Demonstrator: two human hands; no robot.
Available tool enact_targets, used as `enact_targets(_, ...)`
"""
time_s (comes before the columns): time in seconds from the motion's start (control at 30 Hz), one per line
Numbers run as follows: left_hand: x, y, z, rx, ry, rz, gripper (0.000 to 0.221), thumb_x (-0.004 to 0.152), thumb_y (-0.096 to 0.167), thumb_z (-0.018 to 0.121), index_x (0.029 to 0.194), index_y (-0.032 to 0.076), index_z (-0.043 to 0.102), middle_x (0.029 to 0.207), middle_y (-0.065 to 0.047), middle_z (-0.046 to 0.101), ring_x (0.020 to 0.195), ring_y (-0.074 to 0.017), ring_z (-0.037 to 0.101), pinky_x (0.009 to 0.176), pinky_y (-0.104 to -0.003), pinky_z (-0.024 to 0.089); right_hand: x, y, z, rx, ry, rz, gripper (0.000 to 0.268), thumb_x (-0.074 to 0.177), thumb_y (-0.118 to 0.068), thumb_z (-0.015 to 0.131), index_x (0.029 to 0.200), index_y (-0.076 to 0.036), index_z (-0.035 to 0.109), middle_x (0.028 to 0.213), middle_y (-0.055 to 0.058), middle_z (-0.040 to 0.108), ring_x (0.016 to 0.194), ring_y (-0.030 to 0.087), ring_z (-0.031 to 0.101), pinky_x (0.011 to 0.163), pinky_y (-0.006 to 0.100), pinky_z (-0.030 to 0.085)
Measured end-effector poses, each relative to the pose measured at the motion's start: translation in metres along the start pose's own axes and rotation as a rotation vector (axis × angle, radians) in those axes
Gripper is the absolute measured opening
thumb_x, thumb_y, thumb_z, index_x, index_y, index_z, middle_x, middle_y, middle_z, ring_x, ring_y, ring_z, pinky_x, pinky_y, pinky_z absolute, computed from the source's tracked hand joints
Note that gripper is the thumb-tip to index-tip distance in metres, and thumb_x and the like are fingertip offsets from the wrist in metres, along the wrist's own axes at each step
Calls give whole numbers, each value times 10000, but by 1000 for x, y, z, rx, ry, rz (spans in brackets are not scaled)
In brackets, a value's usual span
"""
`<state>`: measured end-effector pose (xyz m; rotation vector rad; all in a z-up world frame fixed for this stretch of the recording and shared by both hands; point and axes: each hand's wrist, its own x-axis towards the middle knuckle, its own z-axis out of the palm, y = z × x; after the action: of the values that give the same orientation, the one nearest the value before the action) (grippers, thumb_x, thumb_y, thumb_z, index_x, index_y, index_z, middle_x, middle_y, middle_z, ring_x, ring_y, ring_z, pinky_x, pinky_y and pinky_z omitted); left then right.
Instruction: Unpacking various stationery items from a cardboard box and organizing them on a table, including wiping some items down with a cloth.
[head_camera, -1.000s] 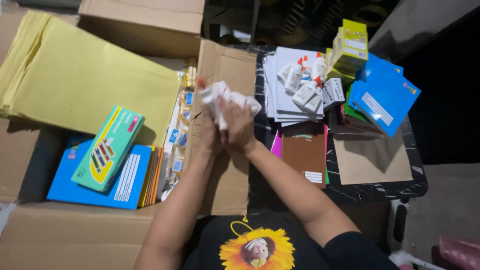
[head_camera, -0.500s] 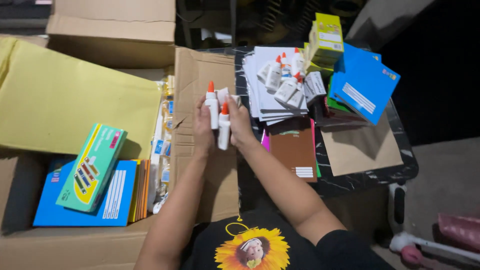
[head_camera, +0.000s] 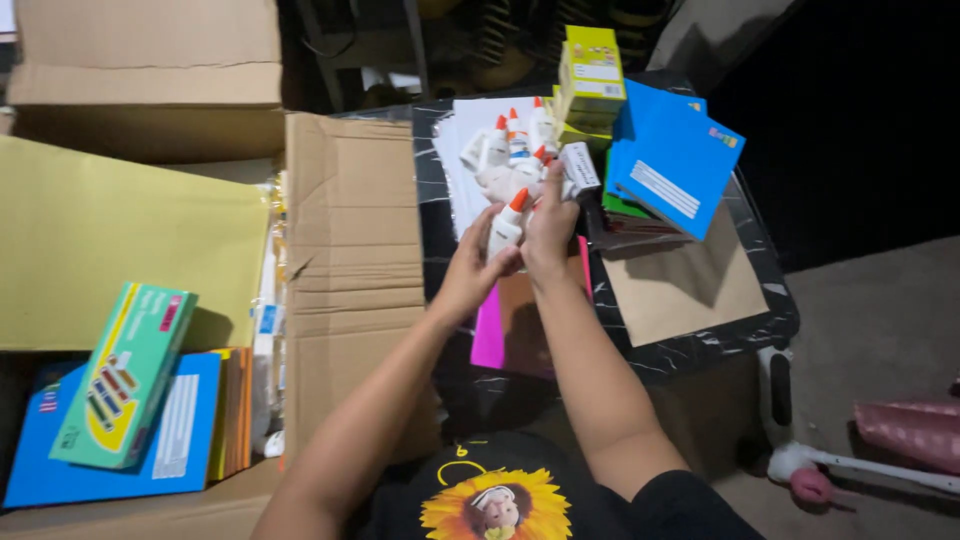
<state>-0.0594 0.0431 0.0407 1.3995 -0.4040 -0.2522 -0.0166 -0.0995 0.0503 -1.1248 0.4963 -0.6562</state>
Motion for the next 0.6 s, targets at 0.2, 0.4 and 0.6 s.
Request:
enact_targets(0.2, 50, -46, 10, -457, -374, -238, 497, 973, 109, 770, 1386, 17, 511, 1042, -52, 626, 851, -147, 581, 685, -290, 520, 34, -22, -31, -785, -114, -914, 380, 1144, -346, 513, 1009, -41, 696, 900, 151, 695, 886, 321, 652, 774, 438, 514)
enact_targets(0.4, 115, -24, 29, -172, 53, -266, 567, 853, 360, 711, 1315, 90, 523, 1050, -31, 665, 906, -161, 647, 657, -352, 581, 67, -33, -62, -676, 25, -636, 340, 1084, -313, 525, 1000, -12, 657, 849, 181, 679, 784, 342, 664, 737, 423, 517)
enact_targets(0.6, 169, -68, 39, 742, 387, -155, 703, 905, 524, 772, 1237, -44, 524, 1181, -293, 600, 1060, -483, 621, 896, -526, 515, 69, -2, -74, -708, -115, -731, 296, 1082, -280, 559, 1004, -13, 658, 989, 192, 679, 942, 378, 652, 836, 453, 513)
